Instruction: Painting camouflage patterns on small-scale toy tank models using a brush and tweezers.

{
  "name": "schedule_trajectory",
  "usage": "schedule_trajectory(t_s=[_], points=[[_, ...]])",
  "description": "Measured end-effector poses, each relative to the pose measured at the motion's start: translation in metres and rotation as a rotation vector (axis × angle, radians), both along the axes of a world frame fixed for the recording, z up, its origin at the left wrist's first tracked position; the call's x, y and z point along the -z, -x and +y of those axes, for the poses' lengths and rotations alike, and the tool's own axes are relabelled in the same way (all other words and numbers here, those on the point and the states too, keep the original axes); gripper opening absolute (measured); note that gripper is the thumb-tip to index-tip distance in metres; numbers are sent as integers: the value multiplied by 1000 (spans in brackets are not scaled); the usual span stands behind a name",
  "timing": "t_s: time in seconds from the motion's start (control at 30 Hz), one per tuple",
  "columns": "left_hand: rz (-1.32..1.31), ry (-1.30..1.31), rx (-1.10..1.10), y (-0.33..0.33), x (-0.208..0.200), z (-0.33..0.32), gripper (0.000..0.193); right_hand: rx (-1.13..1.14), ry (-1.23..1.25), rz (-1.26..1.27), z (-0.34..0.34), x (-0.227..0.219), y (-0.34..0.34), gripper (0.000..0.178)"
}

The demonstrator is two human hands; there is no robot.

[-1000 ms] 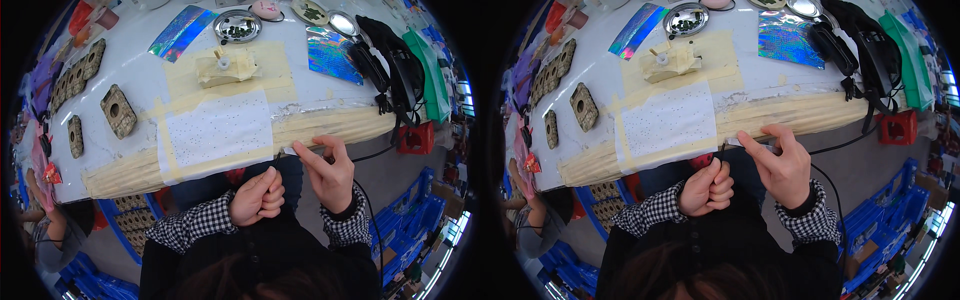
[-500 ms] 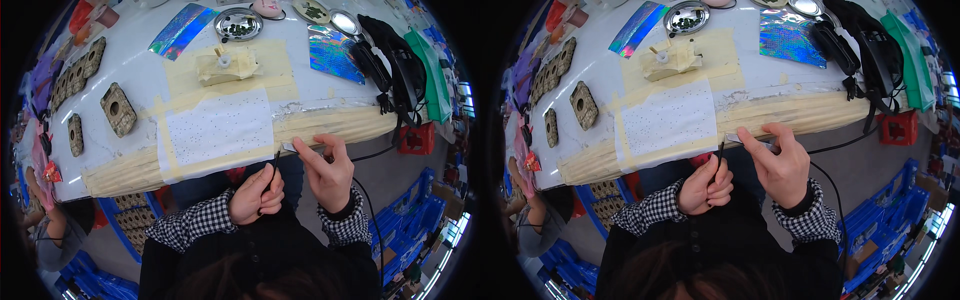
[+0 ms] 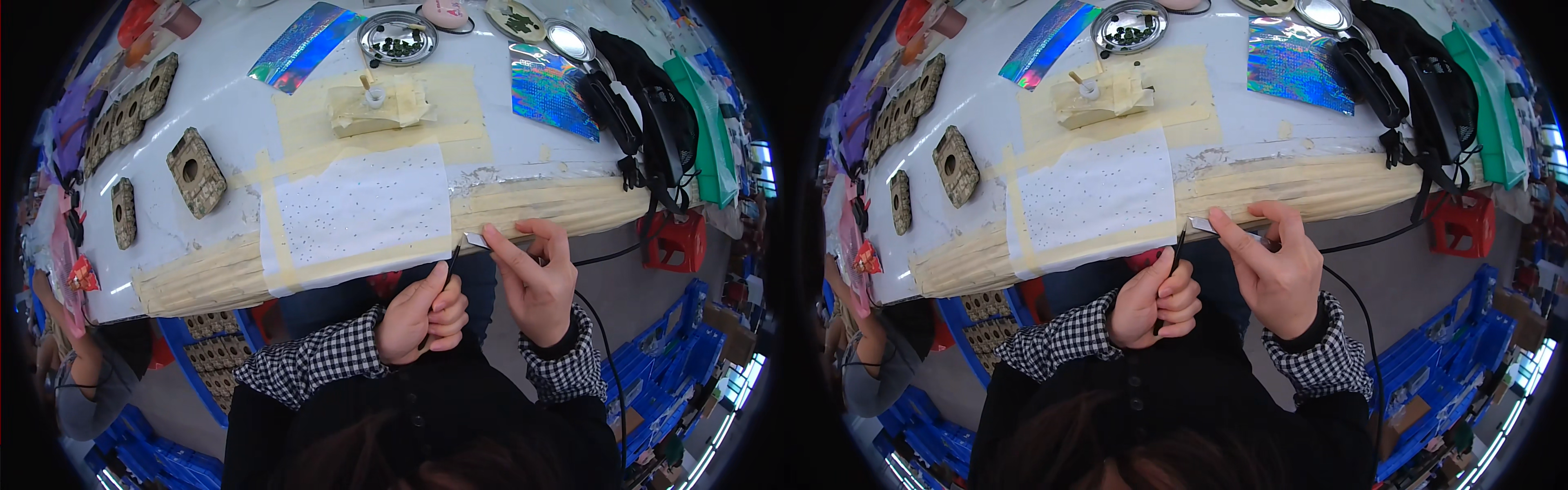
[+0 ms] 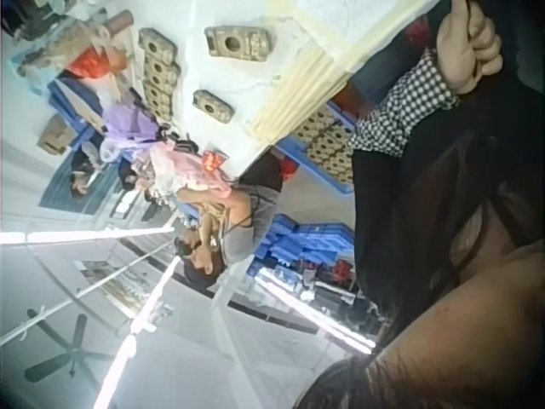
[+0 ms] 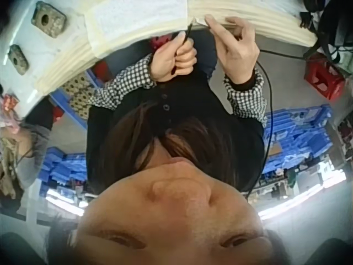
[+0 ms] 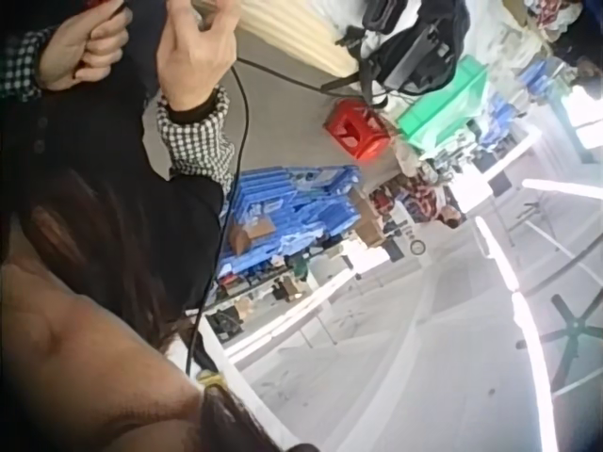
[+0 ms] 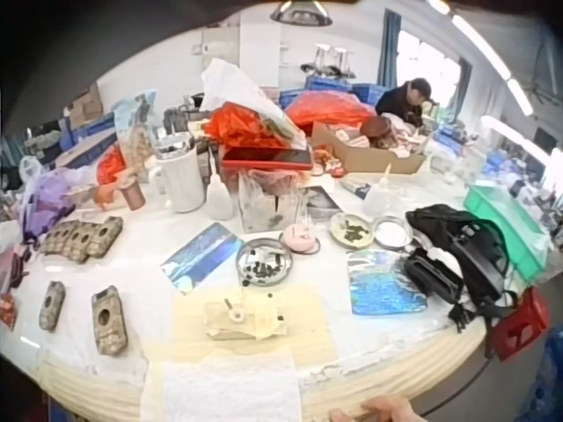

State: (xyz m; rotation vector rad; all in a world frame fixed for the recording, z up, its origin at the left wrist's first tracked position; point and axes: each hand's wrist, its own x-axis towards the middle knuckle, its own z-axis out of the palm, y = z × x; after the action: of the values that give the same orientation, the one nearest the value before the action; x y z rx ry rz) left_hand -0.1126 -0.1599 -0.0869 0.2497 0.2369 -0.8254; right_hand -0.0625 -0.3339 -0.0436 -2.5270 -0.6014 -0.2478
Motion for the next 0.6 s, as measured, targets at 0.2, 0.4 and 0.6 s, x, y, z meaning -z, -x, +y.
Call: schedule_trajectory(t_s=[0.2, 0.4, 0.6], points=[[11, 6, 23, -1, 2, -2, 48, -32, 14, -28, -3, 3, 1, 46], [-16, -28, 26, -2, 4, -1, 44, 19, -55, 39, -1, 1, 0, 47], [-35, -13, 0, -1, 3, 0, 44, -28, -2, -21, -1, 3, 2, 48]])
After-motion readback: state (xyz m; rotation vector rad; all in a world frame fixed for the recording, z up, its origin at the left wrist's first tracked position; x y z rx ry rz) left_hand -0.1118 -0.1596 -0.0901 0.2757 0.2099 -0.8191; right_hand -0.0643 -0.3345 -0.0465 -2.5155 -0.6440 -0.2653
